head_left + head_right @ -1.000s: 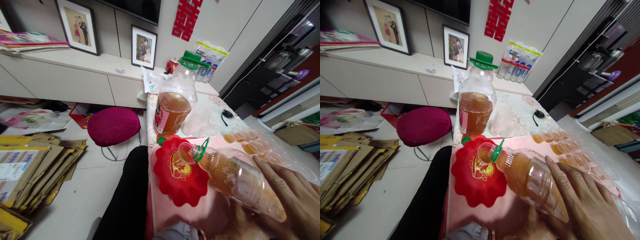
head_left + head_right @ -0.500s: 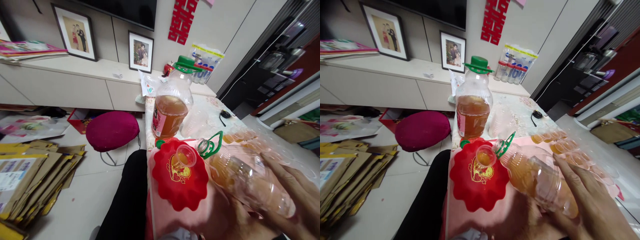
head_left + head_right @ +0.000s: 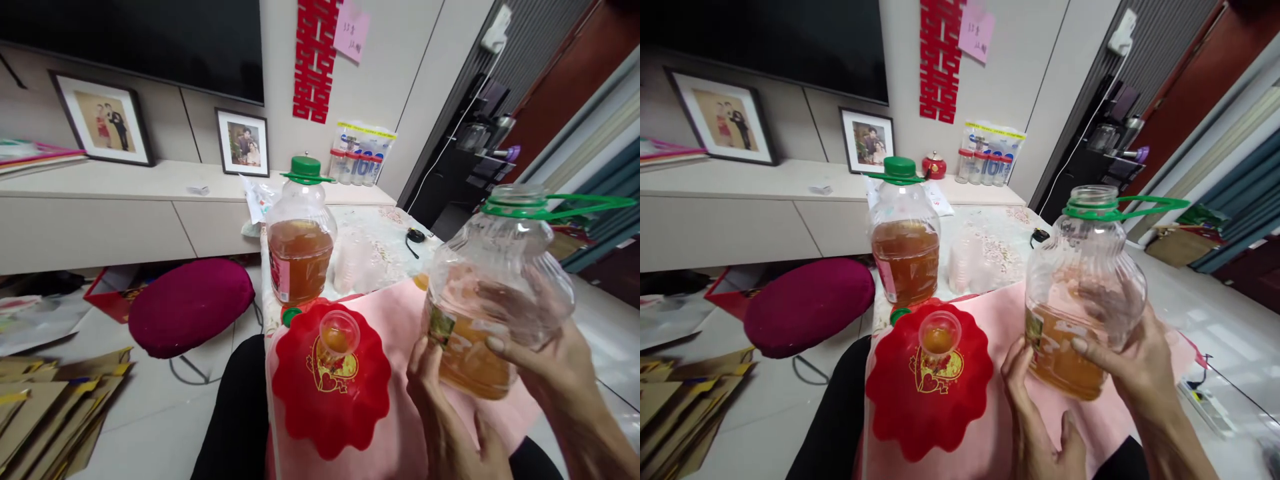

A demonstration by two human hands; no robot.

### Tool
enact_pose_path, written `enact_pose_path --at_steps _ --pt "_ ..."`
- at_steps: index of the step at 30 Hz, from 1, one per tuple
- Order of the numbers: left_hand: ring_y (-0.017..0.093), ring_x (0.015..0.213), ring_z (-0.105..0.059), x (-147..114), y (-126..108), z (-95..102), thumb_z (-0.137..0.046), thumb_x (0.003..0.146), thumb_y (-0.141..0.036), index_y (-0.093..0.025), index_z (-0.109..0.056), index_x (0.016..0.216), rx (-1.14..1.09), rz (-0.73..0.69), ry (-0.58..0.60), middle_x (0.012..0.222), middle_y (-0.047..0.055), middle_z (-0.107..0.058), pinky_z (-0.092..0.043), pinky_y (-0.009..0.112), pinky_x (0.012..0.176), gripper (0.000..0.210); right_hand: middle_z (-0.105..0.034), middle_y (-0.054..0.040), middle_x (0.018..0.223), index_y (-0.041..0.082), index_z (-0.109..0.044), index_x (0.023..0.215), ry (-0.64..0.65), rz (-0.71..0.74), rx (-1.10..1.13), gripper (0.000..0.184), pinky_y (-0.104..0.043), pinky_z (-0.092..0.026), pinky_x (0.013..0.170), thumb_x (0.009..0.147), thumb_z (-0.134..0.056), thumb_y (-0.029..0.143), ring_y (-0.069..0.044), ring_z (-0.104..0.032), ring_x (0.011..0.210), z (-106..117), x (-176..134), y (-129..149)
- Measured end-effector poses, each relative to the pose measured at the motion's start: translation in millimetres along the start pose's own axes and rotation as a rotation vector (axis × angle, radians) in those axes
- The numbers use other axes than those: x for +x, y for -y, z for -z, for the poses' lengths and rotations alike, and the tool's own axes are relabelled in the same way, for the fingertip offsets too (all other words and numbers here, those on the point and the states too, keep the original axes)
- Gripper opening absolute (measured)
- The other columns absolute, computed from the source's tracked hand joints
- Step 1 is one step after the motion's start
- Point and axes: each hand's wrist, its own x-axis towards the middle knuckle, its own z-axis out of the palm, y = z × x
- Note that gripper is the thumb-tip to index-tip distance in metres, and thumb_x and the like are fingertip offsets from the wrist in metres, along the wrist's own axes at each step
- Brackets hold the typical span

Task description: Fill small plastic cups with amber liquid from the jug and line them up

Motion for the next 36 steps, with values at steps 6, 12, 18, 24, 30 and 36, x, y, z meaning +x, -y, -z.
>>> enact_pose_path --at_steps 6,12,18,24,30,36 --pt "0.017 0.143 -0.056 12.3 -30.2 -10.0 -0.039 0.078 0.01 -0.02 -0.059 0.126 0.048 -0.665 -0.522 0.138 0.009 -0.067 -0.054 0.028 0.115 0.06 -0.071 -0.0098 0.13 0.035 -0.045 0.154 -0.102 0.056 0.283 0.122 -0.063 -0.048 0.113 0.046 -0.1 0.045 -0.038 -0.065 0.129 -47.3 15.4 -35.0" --pt "0.015 0.123 -0.068 28.9 -20.7 -11.1 -0.05 0.099 -0.009 -0.023 -0.067 0.112 -0.007 -0.902 -0.553 0.115 0.001 -0.078 -0.056 0.03 0.106 0.026 -0.065 -0.0106 0.14 0.031 -0.047 0.15 -0.042 0.07 0.394 0.107 -0.058 -0.046 0.115 0.056 -0.097 0.043 -0.034 -0.064 0.129 -84.6 19.4 -47.9" --pt "0.014 0.113 -0.072 27.7 -10.9 -20.3 -0.047 0.105 -0.023 -0.023 -0.068 0.103 0.014 -0.944 -0.555 0.109 -0.003 -0.08 -0.051 0.031 0.107 0.022 -0.064 -0.0102 0.136 0.033 -0.038 0.157 -0.008 0.063 0.421 0.122 -0.055 -0.047 0.112 0.052 -0.099 0.046 -0.034 -0.06 0.131 -95.9 18.4 -69.2" --pt "0.019 0.108 -0.076 18.0 2.6 -23.1 -0.058 0.088 -0.014 -0.031 -0.069 0.119 0.061 -0.956 -0.462 0.105 -0.002 -0.08 -0.061 0.037 0.098 0.037 -0.061 -0.0104 0.141 0.036 -0.038 0.157 0.054 0.082 0.407 0.123 -0.052 -0.049 0.11 0.052 -0.099 0.052 -0.035 -0.056 0.137 -95.9 19.8 -75.4" --pt "0.023 0.124 -0.069 0.5 -5.9 2.1 -0.056 0.076 0.004 -0.037 -0.052 0.138 0.207 -0.751 -0.236 0.123 0.008 -0.072 -0.064 0.04 0.104 0.075 -0.054 -0.0118 0.156 0.035 -0.023 0.167 0.112 0.081 0.411 0.131 -0.055 -0.041 0.121 0.059 -0.098 0.048 -0.034 -0.046 0.15 -95.7 17.1 -71.4" --pt "0.017 0.144 -0.05 11.0 -49.4 79.5 -0.056 0.088 -0.008 -0.026 -0.047 0.145 0.37 -0.623 -0.199 0.148 0.011 -0.052 -0.052 0.029 0.117 0.06 -0.047 -0.0071 0.166 0.041 -0.043 0.158 0.024 0.081 0.523 0.114 -0.059 -0.039 0.122 0.058 -0.096 0.054 -0.033 -0.045 0.152 -75.4 19.0 -84.0"
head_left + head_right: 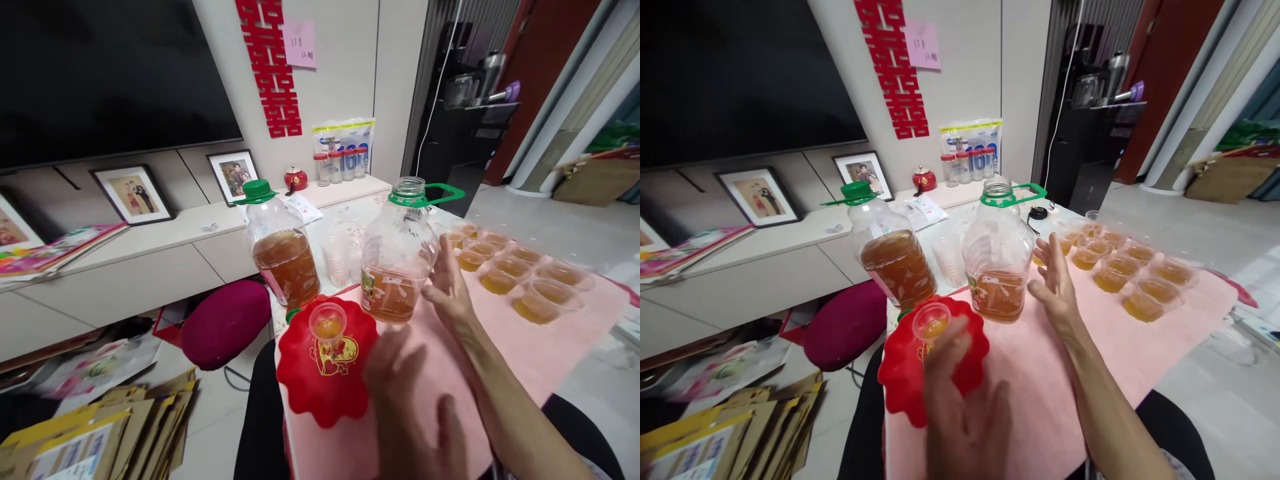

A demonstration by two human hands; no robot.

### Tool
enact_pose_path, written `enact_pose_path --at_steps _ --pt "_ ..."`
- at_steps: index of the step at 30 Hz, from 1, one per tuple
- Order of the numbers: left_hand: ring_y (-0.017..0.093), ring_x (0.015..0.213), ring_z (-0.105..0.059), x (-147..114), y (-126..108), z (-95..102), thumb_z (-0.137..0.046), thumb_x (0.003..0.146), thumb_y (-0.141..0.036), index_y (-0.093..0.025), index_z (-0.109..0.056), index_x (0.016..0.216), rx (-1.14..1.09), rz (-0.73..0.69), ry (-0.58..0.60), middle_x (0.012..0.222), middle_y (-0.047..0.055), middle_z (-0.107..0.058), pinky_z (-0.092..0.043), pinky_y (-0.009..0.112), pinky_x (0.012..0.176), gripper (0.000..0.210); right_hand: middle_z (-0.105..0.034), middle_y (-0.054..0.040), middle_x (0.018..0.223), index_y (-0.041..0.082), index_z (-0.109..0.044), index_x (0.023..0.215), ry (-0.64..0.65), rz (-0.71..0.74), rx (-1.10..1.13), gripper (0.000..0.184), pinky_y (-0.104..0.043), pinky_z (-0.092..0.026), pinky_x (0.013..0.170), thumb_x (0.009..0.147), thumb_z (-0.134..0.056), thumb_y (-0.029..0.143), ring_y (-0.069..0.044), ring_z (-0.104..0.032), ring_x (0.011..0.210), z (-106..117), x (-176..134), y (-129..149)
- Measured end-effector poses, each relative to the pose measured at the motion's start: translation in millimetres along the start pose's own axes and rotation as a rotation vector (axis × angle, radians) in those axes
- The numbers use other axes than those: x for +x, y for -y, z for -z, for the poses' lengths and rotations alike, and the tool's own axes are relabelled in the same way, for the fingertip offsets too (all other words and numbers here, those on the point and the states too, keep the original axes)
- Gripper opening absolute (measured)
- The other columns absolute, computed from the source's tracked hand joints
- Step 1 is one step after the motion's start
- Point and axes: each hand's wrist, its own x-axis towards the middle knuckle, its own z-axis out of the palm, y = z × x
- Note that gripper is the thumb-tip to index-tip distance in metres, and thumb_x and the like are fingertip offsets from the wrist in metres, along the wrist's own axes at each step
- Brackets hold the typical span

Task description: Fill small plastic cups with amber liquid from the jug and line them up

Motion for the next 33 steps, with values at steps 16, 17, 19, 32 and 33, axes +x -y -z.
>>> enact_pose_path --at_steps 16,17,19,32,33 --pt "0.031 0.145 -0.053 73.5 102.4 69.2 -0.084 0.069 -0.04 -0.021 -0.015 0.16 0.006 0.564 0.198 0.152 0.019 -0.048 -0.041 0.055 0.129 0.116 -0.069 0.0005 0.082 0.028 -0.073 0.092 -0.277 0.195 0.088 0.006 -0.032 -0.055 0.066 0.088 -0.076 0.032 -0.015 -0.064 0.071 22.5 -22.4 100.6" --pt "0.031 0.142 -0.055 74.5 103.4 68.3 -0.085 0.068 -0.042 -0.021 -0.016 0.159 -0.011 0.578 0.188 0.148 0.019 -0.052 -0.042 0.056 0.128 0.116 -0.068 0.0012 0.079 0.027 -0.072 0.09 -0.211 0.165 0.07 0.008 -0.031 -0.054 0.063 0.09 -0.075 0.034 -0.014 -0.063 0.068 16.9 -27.3 103.8" --pt "0.033 0.137 -0.059 76.3 104.7 66.7 -0.085 0.066 -0.045 -0.019 -0.019 0.157 -0.036 0.592 0.178 0.141 0.018 -0.057 -0.043 0.059 0.126 0.116 -0.068 0.0013 0.076 0.025 -0.07 0.089 -0.04 0.08 0.023 0.012 -0.031 -0.054 0.062 0.093 -0.072 0.036 -0.014 -0.063 0.066 3.8 -37.0 109.1" --pt "0.026 0.128 -0.066 69.2 56.5 66.6 -0.089 0.069 -0.042 -0.031 -0.022 0.153 -0.271 0.577 0.208 0.135 0.011 -0.06 -0.058 0.047 0.111 0.108 -0.062 0.0029 0.072 0.023 -0.06 0.083 0.521 -0.25 -0.216 0.021 -0.03 -0.039 0.063 0.098 -0.059 0.038 -0.013 -0.054 0.066 -38.8 -61.7 101.6" --pt "0.023 0.126 -0.067 67.7 48.1 65.5 -0.088 0.07 -0.041 -0.033 -0.023 0.154 -0.304 0.591 0.209 0.134 0.009 -0.061 -0.058 0.044 0.111 0.106 -0.061 0.0028 0.072 0.023 -0.059 0.082 0.527 -0.258 -0.227 0.023 -0.03 -0.038 0.063 0.098 -0.059 0.039 -0.013 -0.054 0.067 -38.3 -61.6 101.1"
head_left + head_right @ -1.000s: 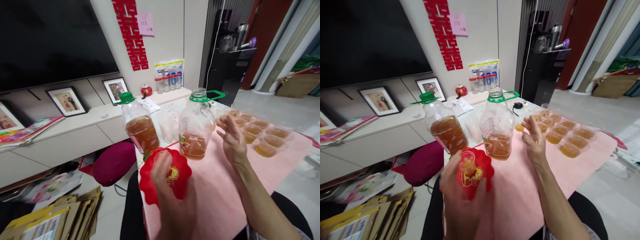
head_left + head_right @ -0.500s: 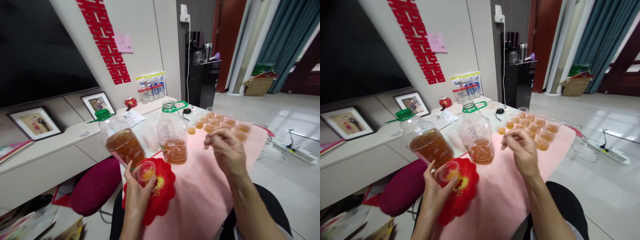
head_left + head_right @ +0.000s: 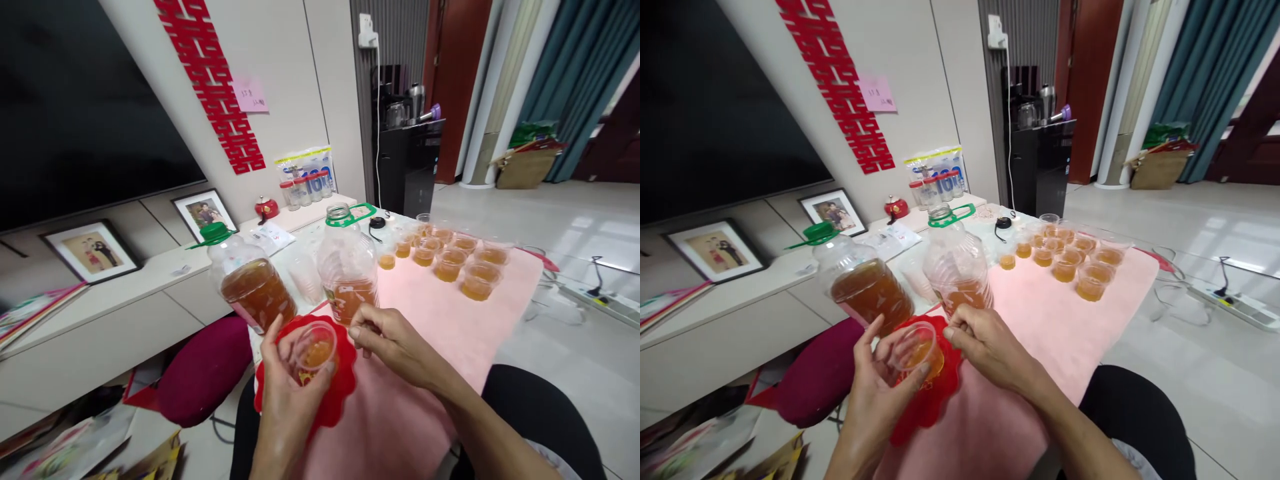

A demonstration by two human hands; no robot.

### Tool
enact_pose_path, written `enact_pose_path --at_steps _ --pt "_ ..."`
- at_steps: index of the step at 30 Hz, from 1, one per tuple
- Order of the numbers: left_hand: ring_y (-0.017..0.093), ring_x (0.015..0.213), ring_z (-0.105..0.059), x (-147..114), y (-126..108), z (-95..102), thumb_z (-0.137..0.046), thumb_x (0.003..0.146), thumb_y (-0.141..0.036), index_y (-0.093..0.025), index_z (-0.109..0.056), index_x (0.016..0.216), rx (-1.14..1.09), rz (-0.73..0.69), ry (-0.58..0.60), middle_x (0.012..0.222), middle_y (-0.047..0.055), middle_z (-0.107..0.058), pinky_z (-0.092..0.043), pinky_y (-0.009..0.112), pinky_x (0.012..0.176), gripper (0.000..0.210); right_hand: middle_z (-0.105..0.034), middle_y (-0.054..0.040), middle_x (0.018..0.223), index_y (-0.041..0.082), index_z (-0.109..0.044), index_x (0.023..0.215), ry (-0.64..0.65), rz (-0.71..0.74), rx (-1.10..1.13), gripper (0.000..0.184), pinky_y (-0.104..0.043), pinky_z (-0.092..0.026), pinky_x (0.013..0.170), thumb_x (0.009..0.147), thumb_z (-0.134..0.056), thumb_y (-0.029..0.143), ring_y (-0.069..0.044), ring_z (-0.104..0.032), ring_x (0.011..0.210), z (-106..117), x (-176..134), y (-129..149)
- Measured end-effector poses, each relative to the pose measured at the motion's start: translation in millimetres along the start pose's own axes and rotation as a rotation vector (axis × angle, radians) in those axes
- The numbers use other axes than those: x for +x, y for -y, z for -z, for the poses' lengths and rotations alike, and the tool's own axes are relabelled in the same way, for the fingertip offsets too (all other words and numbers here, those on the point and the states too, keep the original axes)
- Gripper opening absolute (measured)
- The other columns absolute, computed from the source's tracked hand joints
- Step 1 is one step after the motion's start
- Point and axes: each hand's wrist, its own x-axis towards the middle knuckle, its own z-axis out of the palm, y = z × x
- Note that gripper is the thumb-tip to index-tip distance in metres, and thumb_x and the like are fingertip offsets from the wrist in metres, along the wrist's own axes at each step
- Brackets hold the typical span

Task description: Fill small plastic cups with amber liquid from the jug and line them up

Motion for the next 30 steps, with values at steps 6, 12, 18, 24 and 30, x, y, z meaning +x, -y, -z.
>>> enact_pose_path --at_steps 6,12,18,24,30 --pt "0.017 0.121 -0.067 -20.4 -12.9 -22.5 -0.089 0.072 -0.034 -0.034 -0.024 0.155 -0.088 0.016 0.063 0.128 0.005 -0.065 -0.057 0.033 0.109 0.105 -0.059 0.0034 0.07 0.023 -0.056 0.077 0.026 -0.069 0.023 0.037 -0.029 -0.036 0.062 0.097 -0.063 0.053 -0.012 -0.052 0.066 -1.4 0.5 -3.2" --pt "0.022 0.126 -0.069 -12.4 17.5 -16.6 -0.087 0.076 -0.035 -0.033 -0.019 0.157 -0.049 -0.048 0.168 0.135 0.01 -0.063 -0.062 0.036 0.106 0.105 -0.053 0.0099 0.058 0.022 -0.053 0.076 0.084 -0.187 0.134 0.04 -0.024 -0.038 0.051 0.095 -0.069 0.053 -0.008 -0.05 0.051 3.4 3.9 -23.3" --pt "0.023 0.134 -0.066 -15.5 31.8 -27.4 -0.085 0.079 -0.04 -0.032 -0.014 0.156 -0.004 -0.057 0.258 0.14 0.014 -0.062 -0.06 0.036 0.112 0.105 -0.053 0.0106 0.059 0.019 -0.057 0.075 0.131 -0.252 0.228 0.037 -0.021 -0.044 0.049 0.097 -0.071 0.044 -0.006 -0.049 0.048 17.3 4.1 -36.1" --pt "0.029 0.142 -0.059 -21.6 43.7 -48.6 -0.085 0.071 -0.036 -0.032 -0.017 0.159 0.048 -0.108 0.134 0.158 0.017 -0.047 -0.057 0.047 0.116 0.112 -0.054 0.0099 0.062 0.018 -0.059 0.077 0.08 -0.251 0.261 0.035 -0.021 -0.046 0.05 0.098 -0.07 0.043 -0.006 -0.05 0.05 49.4 -5.5 -41.3" --pt "0.033 0.135 -0.062 -39.1 65.8 -71.7 -0.069 0.08 -0.039 -0.02 -0.026 0.152 0.084 -0.132 0.109 0.153 0.024 -0.049 -0.055 0.058 0.115 0.086 -0.056 0.0083 0.068 0.018 -0.062 0.084 -0.15 -0.262 0.27 0.03 -0.022 -0.047 0.053 0.098 -0.07 0.043 -0.006 -0.051 0.054 99.3 -11.8 -63.1"
